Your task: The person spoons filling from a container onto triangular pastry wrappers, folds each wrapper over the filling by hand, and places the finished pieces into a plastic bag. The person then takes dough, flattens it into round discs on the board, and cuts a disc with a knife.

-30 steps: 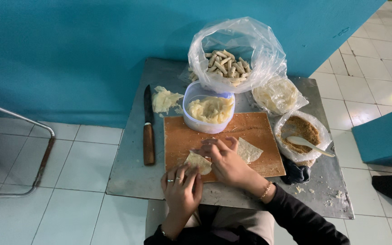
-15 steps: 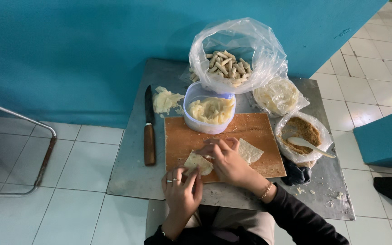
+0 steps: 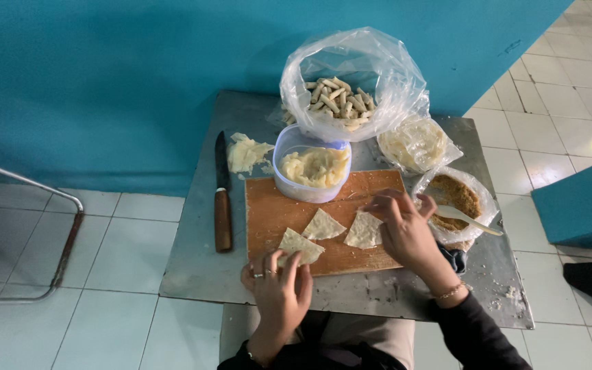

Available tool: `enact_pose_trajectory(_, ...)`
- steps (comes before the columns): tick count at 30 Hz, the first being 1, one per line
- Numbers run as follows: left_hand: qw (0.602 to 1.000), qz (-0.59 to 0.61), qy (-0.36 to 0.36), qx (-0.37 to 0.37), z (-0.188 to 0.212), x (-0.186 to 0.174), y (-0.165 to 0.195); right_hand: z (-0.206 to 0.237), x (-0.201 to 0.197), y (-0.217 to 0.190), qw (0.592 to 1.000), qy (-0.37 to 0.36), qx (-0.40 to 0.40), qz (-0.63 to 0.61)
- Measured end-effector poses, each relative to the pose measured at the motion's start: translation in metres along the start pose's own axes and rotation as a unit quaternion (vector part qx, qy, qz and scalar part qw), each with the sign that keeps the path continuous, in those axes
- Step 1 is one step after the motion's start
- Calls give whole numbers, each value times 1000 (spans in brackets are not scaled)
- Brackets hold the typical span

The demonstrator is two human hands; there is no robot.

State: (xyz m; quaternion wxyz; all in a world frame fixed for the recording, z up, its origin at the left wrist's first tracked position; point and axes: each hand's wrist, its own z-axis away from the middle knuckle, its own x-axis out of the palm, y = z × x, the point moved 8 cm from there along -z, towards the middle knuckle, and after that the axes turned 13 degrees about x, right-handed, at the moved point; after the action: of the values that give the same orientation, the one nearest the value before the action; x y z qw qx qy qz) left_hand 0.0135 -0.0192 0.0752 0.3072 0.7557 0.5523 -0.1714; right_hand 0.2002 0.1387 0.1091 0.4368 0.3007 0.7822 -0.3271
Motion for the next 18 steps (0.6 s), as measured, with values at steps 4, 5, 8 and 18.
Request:
enact_pose_trajectory(4,998,39,-24,49,-7,11,33,12,3,12,997,-14,3,78)
enact_pose_trajectory(5,995,49,-53,69,-8,20,41,16,6,12,996,-19,-1,87)
enact_pose_trajectory(8,983,68,-117,122,-11,46,63,24,17,7,994,-38,-32,96)
enact_pose_trajectory(18,980,2,-134,148,-2,76,69,35,29,6,970,-52,-132,197)
